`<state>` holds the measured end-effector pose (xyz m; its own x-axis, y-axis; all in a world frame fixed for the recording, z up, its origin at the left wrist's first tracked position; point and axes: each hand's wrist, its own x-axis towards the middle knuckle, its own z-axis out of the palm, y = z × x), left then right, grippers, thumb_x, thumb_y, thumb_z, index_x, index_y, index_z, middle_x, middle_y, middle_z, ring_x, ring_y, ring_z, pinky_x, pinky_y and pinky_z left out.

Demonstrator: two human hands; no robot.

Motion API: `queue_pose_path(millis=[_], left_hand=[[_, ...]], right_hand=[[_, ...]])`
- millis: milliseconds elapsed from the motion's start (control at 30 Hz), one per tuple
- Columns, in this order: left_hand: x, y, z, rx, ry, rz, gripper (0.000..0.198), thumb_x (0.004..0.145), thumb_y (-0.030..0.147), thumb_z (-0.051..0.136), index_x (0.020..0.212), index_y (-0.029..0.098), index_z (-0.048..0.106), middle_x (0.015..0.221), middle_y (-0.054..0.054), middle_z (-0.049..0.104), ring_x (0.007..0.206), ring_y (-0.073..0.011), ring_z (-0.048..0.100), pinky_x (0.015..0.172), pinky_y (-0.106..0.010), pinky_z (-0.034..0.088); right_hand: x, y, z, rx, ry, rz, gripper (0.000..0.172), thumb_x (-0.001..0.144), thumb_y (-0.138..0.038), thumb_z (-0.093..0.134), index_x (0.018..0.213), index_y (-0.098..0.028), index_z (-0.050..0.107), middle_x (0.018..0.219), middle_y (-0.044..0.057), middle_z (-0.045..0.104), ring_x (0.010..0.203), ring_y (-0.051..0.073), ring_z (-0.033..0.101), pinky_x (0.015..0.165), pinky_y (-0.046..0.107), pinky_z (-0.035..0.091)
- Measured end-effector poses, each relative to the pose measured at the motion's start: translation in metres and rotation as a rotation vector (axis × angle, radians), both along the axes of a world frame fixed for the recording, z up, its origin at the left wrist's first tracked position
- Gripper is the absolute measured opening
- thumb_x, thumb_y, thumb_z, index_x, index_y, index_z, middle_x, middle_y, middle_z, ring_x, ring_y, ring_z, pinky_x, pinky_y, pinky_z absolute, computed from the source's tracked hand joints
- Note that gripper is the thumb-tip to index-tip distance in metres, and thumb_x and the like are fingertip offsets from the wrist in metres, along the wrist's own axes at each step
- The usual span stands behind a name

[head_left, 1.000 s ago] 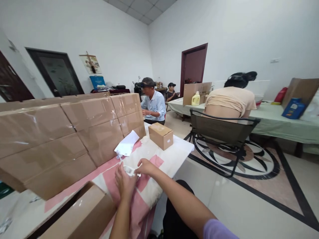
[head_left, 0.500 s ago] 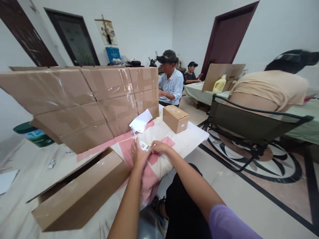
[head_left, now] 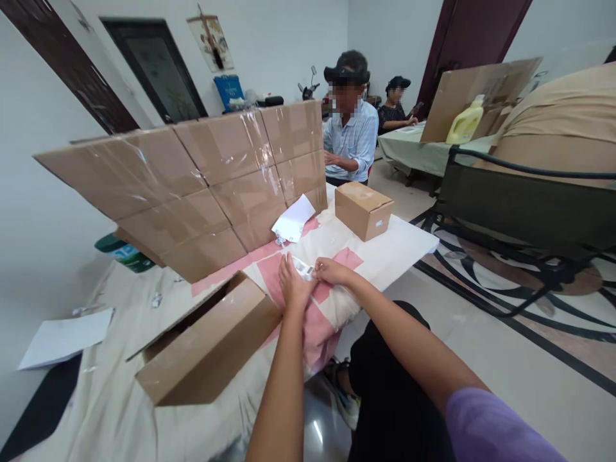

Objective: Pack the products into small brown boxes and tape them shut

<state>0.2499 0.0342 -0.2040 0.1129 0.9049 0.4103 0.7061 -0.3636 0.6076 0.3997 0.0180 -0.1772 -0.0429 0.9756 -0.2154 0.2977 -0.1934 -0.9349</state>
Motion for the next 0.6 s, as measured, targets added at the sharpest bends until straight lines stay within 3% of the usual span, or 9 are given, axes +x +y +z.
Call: queue_pose_path(millis=[233,433,600], left_hand=[[0.002,0.000,-0.001,0.060,0.013,0.010,0.089,0.076,0.031,0.072,0.150,0.011,0.029,0.154,-0.027,0.039,0.147,-0.0381,0.035,0.120,-0.053,0.032],[-0.003,0.004,0.004,0.045,0.101,-0.022,0.088,0.077,0.036,0.065,0.151,0.008,0.027,0.156,-0.030,0.035,0.149,-0.0388,0.034,0.121,-0.050,0.033],[-0.027,-0.019,0.015,-0.015,0.219,-0.097,0.099,0.070,0.035,0.067,0.155,0.005,0.024,0.158,-0.030,0.034,0.152,-0.0350,0.032,0.122,-0.041,0.034]], right_hand=[[-0.005,-0.006,0.008,0.096,-0.103,0.010,0.024,0.082,-0.010,0.059,0.080,-0.022,0.039,0.052,-0.012,0.040,0.044,0.007,0.036,0.046,0.017,0.028],[-0.007,-0.009,0.008,0.155,-0.178,-0.043,0.024,0.076,-0.006,0.061,0.082,-0.021,0.043,0.062,-0.009,0.044,0.053,0.008,0.042,0.052,0.019,0.033],[-0.005,-0.020,0.012,0.158,-0.275,-0.031,0.033,0.064,-0.002,0.062,0.086,-0.022,0.048,0.064,-0.009,0.043,0.060,0.013,0.049,0.059,0.023,0.036]])
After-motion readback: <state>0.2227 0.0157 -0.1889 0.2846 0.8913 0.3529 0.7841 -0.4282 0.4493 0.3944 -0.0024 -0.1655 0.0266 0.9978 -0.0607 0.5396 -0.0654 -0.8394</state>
